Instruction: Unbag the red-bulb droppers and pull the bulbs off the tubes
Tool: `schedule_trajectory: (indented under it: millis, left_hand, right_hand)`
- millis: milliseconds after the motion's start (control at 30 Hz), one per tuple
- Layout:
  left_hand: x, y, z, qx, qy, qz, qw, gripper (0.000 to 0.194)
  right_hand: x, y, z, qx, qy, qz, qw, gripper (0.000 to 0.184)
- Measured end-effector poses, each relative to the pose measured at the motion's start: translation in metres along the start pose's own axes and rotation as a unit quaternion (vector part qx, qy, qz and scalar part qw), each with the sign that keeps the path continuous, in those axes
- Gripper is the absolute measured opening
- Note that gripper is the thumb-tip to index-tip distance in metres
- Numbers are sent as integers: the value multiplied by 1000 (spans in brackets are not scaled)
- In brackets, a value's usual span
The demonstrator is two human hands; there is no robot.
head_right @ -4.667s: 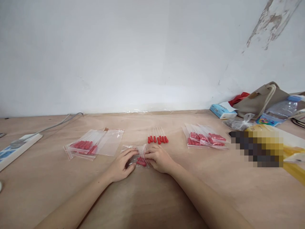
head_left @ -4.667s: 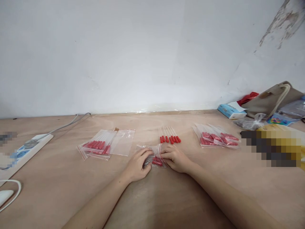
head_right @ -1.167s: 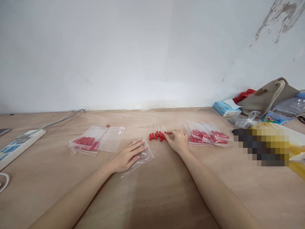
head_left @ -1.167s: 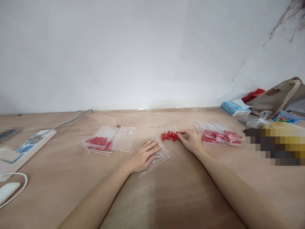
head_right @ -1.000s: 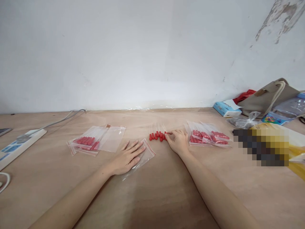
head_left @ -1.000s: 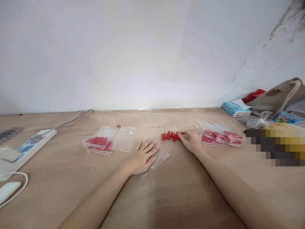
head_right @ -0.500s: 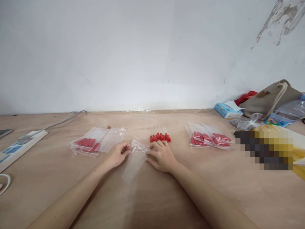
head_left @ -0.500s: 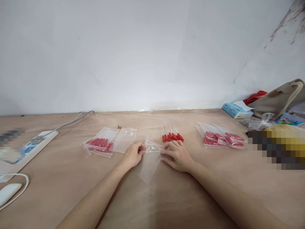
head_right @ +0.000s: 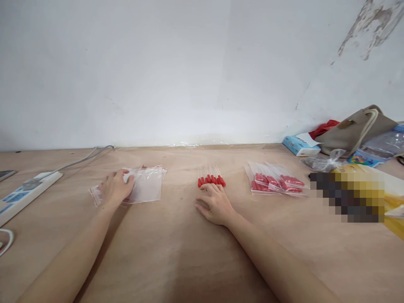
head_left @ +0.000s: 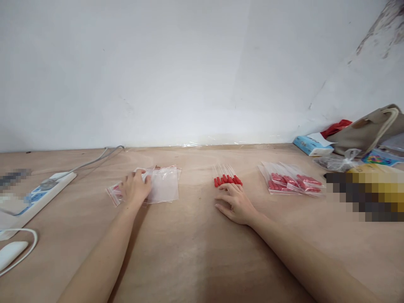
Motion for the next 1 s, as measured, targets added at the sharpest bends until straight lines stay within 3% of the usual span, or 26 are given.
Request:
schedule_trajectory:
  millis: [67,233,367,433,500,600,633,667,767,833,867,933,1000]
  left_hand:
    - [-1,-5,16,-41,-19,8,999,40]
    - [7,-23,53,-132,34,132,982,70]
    - [4,-29,63,-158,45,198,966,58]
    - [-6,-30,62,-164,35,196,966,49]
    - [-23,-30,56,-177,38,132,975,46]
    - [-44,-25,33,-198,151,-7,968,41]
    - [-46,-21,20,-193,244,-12,950,40]
    - [-44,-14,4,-184,364,17,913,40]
    - [-27,18,-46,-142,462,128,866,43]
    - [-11,47,-78,-114,560,244,783,55]
    - [-5,61,-90,-106,572,277,765,61]
    - [3,83,-106,-95,585,304,746,67]
    - [9,95,-113,-84,575,305,755,70]
  right_hand:
    - [0,0,0,-2,-1,-2,1000,20]
    - [0,0,-1,-9,-5,-13,1000,20]
    - [2,1,-2,-12,-8,-18,1000,20]
    - [2,1,-2,-12,-7,-18,1000,20]
    - [2,0,-2,-13,-6,-17,1000,19]
    - [2,0,-1,-14,-2,-19,1000,18]
    - [2,0,-1,-15,-1,-20,1000,18]
    - [2,0,-1,-15,-1,-22,1000,17]
    - [3,0,-2,-18,-1,-24,1000,17]
    - [3,0,-2,-22,0,-32,999,21]
    - [3,1,-2,-25,1,-38,999,24]
    - [2,0,-2,-33,8,-52,998,31]
    - [2,-1,1,-49,19,-61,997,32]
Point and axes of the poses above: each hand's wrist, its own y-axis away from the middle knuckle, its own x-axis out of the palm, z = x × y, the point moved 2 cm from there along -y, towards the middle knuckle, and after that the axes turned 2 degrees about -z, right-handed, at the moved point
